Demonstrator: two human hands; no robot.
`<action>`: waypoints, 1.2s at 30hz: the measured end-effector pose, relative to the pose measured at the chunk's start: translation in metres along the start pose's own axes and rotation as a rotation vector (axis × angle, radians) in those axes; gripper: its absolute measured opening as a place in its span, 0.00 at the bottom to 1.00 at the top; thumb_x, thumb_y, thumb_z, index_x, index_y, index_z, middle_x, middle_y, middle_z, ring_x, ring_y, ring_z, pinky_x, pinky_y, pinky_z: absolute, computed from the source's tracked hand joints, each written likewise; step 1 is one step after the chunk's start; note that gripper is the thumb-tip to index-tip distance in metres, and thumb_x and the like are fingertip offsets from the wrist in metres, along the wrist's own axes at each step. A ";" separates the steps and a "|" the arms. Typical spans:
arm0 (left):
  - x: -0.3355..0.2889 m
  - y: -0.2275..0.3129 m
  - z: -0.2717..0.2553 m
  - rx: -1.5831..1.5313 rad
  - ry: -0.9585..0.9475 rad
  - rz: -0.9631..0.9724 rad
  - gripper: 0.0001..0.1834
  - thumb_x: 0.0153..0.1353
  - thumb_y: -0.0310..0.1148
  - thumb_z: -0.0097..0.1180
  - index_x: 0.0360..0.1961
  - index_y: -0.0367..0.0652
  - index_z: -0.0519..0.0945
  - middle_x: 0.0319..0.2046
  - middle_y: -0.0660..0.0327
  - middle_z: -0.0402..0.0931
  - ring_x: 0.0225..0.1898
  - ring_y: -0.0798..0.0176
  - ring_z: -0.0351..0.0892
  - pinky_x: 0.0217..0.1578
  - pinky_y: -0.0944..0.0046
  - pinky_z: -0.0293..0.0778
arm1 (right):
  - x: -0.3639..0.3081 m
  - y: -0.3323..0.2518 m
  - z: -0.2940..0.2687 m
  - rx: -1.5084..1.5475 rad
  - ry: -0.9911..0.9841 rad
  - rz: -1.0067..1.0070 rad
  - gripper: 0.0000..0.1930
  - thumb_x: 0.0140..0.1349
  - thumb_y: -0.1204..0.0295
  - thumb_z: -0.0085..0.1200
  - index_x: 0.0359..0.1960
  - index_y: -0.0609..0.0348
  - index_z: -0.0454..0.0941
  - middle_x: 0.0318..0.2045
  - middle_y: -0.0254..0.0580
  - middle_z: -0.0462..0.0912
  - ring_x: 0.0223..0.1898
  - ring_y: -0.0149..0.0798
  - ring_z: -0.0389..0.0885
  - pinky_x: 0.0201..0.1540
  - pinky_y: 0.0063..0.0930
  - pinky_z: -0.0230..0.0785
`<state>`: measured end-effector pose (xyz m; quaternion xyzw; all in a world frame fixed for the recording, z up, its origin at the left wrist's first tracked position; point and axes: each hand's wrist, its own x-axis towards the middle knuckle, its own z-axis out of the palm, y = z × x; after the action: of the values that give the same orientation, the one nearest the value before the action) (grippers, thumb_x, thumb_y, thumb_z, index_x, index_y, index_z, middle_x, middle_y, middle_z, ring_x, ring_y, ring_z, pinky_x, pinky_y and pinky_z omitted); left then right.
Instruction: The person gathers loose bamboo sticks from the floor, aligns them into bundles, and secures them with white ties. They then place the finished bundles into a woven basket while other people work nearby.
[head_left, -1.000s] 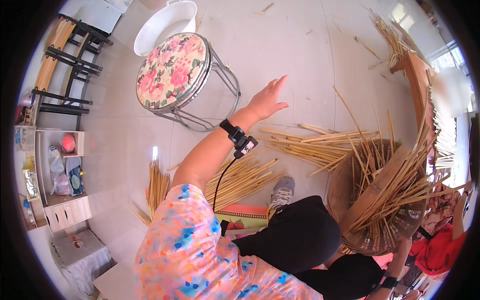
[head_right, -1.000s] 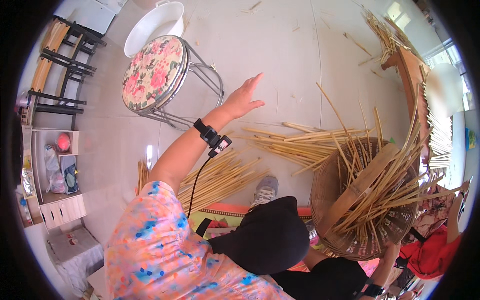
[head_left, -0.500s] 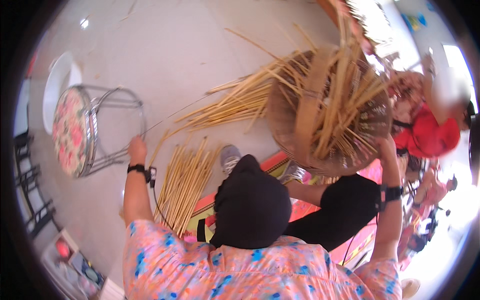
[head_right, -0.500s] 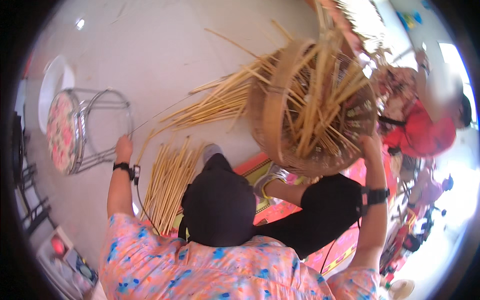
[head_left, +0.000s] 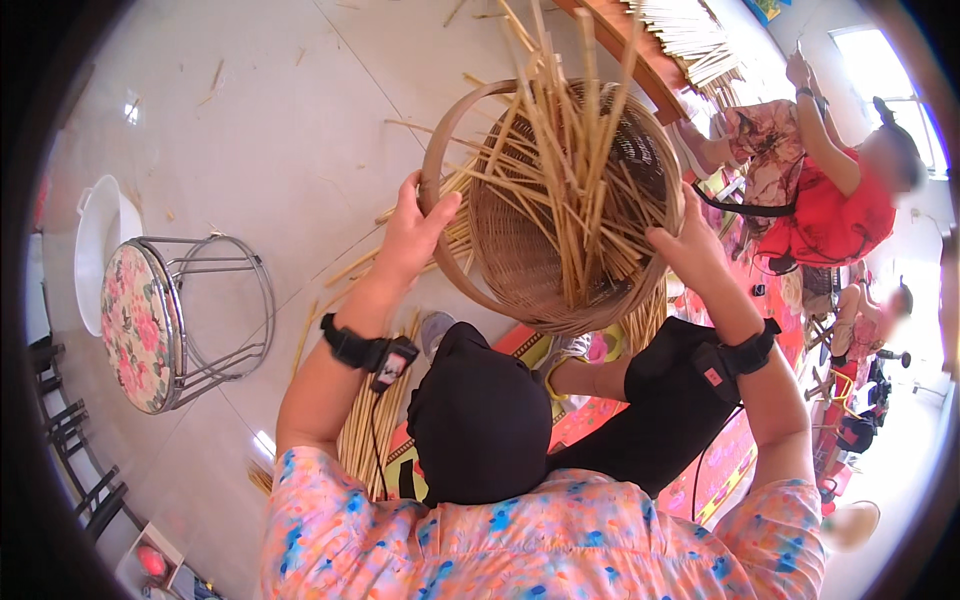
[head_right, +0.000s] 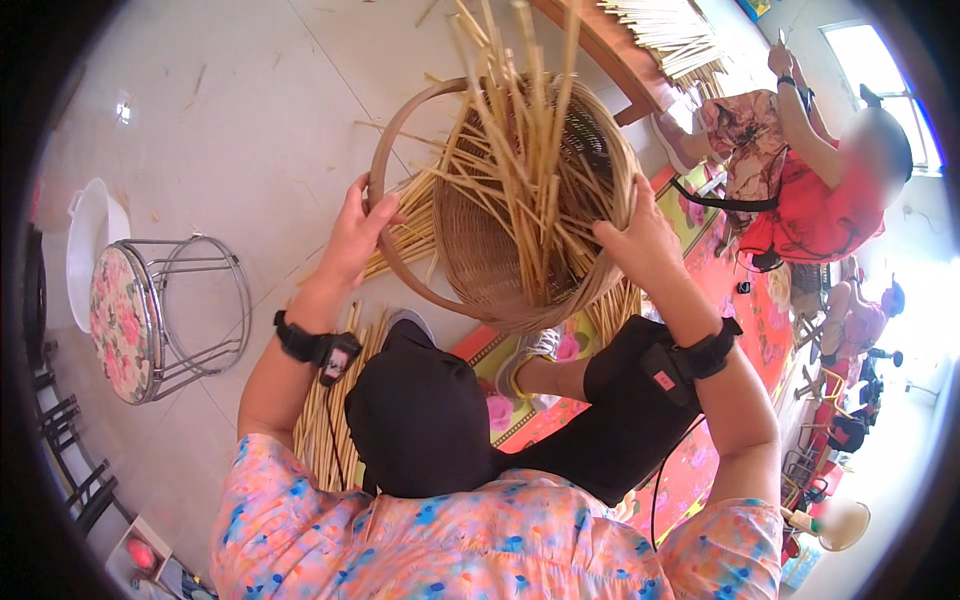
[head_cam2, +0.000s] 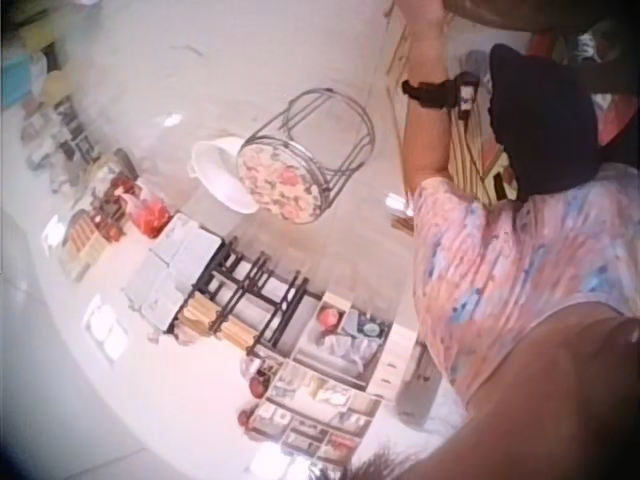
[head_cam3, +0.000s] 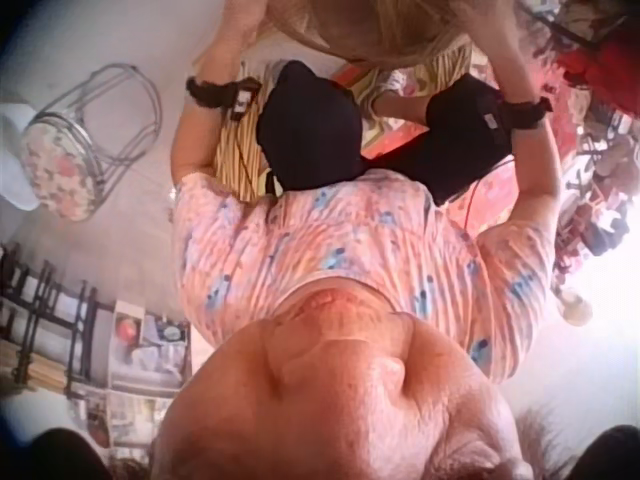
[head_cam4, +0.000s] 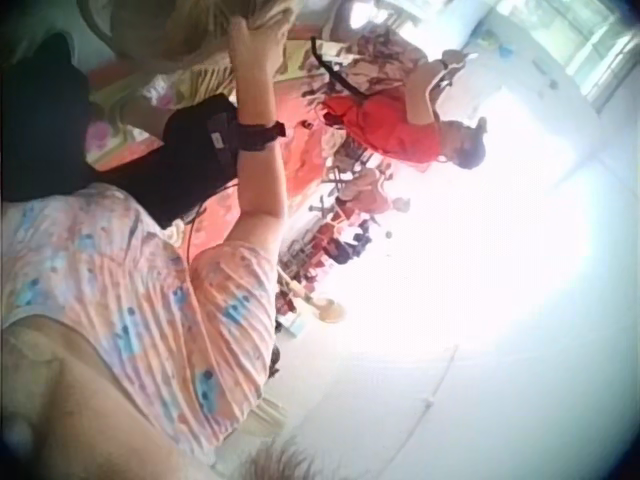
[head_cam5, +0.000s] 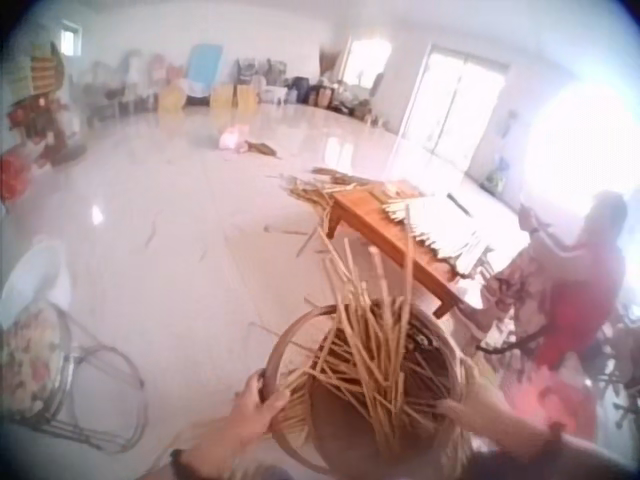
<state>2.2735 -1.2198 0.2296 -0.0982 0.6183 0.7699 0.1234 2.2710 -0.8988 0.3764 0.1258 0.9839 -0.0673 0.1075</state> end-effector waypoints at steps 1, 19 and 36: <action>0.004 -0.002 -0.001 0.004 0.021 -0.003 0.40 0.59 0.45 0.57 0.64 0.37 0.52 0.40 0.58 0.71 0.40 0.67 0.74 0.37 0.67 0.70 | -0.002 -0.003 0.003 -0.025 0.035 -0.055 0.47 0.46 0.54 0.55 0.66 0.59 0.48 0.47 0.63 0.75 0.50 0.58 0.75 0.55 0.42 0.64; 0.030 -0.030 0.001 -0.168 0.088 -0.006 0.18 0.63 0.37 0.49 0.50 0.39 0.65 0.27 0.61 0.72 0.25 0.71 0.70 0.27 0.69 0.70 | 0.095 0.065 -0.001 0.807 -0.230 0.362 0.47 0.51 0.35 0.50 0.69 0.41 0.49 0.68 0.54 0.44 0.67 0.60 0.44 0.60 0.62 0.48; 0.085 -0.067 0.041 -0.169 -0.673 0.006 0.32 0.63 0.41 0.50 0.65 0.40 0.57 0.58 0.58 0.64 0.58 0.63 0.65 0.54 0.62 0.64 | 0.053 -0.009 0.023 0.977 0.019 -0.269 0.40 0.47 0.74 0.52 0.65 0.65 0.51 0.55 0.47 0.68 0.55 0.37 0.67 0.59 0.27 0.56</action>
<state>2.2132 -1.1604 0.1506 0.1531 0.4775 0.8080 0.3095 2.2229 -0.8984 0.3428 0.0341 0.8460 -0.5318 0.0174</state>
